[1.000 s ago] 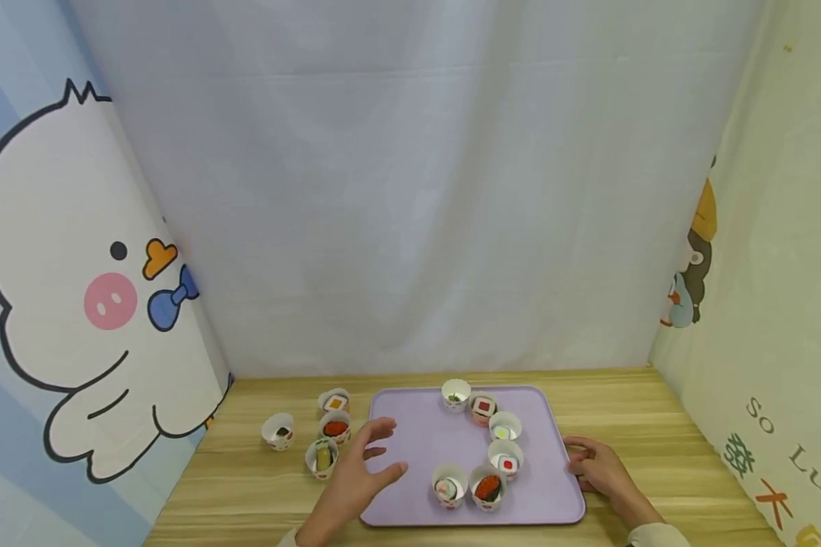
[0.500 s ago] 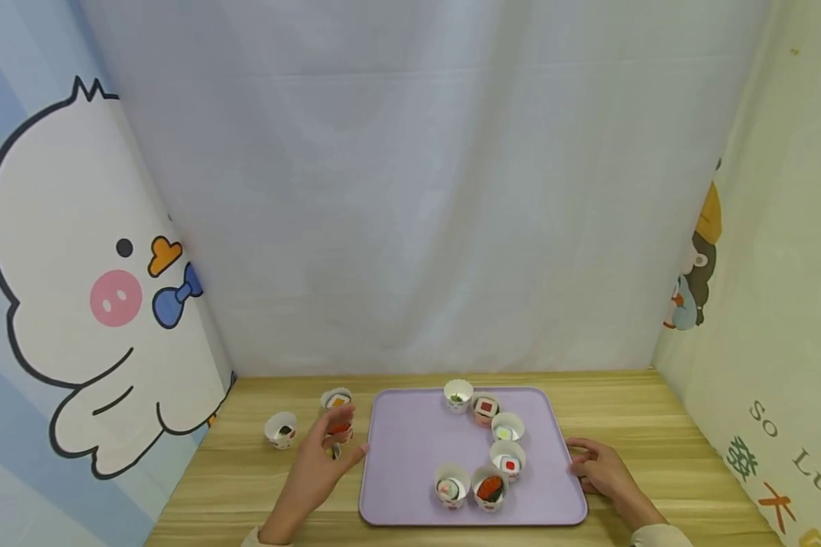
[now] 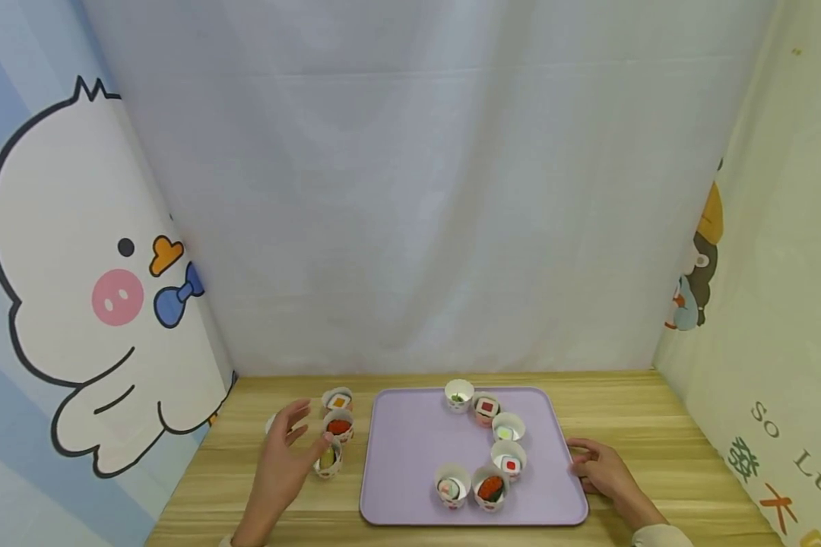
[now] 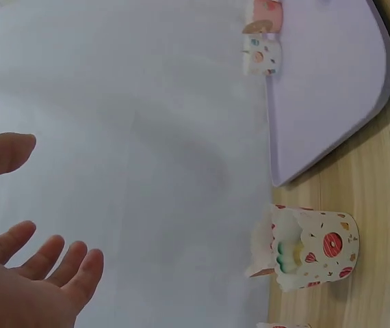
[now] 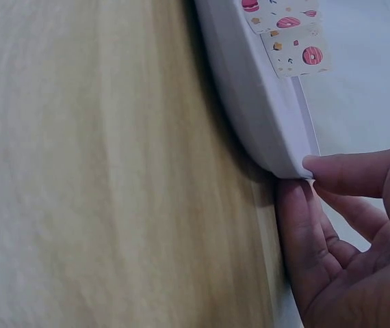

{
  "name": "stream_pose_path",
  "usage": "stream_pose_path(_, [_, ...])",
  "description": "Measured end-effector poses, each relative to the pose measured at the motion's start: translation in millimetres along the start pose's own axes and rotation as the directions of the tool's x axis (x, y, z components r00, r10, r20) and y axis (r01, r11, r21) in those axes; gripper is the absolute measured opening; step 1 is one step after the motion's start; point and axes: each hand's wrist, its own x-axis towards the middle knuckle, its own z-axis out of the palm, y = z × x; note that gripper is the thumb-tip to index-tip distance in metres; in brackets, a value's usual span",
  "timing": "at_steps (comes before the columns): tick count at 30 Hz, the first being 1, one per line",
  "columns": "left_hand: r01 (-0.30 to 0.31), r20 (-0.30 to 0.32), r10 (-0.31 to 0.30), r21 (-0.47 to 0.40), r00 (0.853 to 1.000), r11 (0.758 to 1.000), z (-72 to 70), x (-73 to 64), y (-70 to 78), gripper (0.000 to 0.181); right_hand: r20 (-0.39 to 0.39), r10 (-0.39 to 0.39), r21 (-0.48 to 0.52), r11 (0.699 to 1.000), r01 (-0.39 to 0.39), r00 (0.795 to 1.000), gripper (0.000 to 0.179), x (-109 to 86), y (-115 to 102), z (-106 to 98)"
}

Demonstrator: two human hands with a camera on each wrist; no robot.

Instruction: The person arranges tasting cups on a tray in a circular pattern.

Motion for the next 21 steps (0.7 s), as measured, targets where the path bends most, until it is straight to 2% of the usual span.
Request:
stream_pose_path(4, [0.058, -0.061, -0.059, -0.008, 0.996, 0.998, -7.2, 1.5, -7.1, 0.077, 0.001, 0.004, 0.0, 1.0, -0.004, 1.0, 0.058, 0.2, 0.3, -0.1])
stream_pose_path(9, [0.082, -0.159, -0.088, -0.042, 0.983, 0.996, -12.6, 6.1, -24.2, 0.084, 0.001, 0.005, 0.003, 1.0, -0.005, 1.0, 0.058, 1.2, 1.5, -0.1])
stream_pose_path(12, [0.107, -0.193, -0.115, -0.049, 0.974, 0.993, -14.9, 9.1, -36.0, 0.088, -0.002, 0.002, -0.001, 1.0, -0.002, 1.0, 0.057, 1.5, 1.9, -0.2])
stream_pose_path(18, [0.182, -0.254, -0.202, -0.099, 0.946, 0.978, -18.6, 14.8, -61.6, 0.102, -0.004, 0.001, -0.008, 1.0, -0.001, 1.0, 0.057, 0.8, 1.1, -0.3])
stream_pose_path(21, [0.216, -0.263, -0.245, -0.137, 0.933, 0.967, -19.0, 17.5, -73.4, 0.106, -0.005, 0.001, -0.01, 1.0, -0.002, 1.0, 0.057, 0.7, 0.9, -0.1])
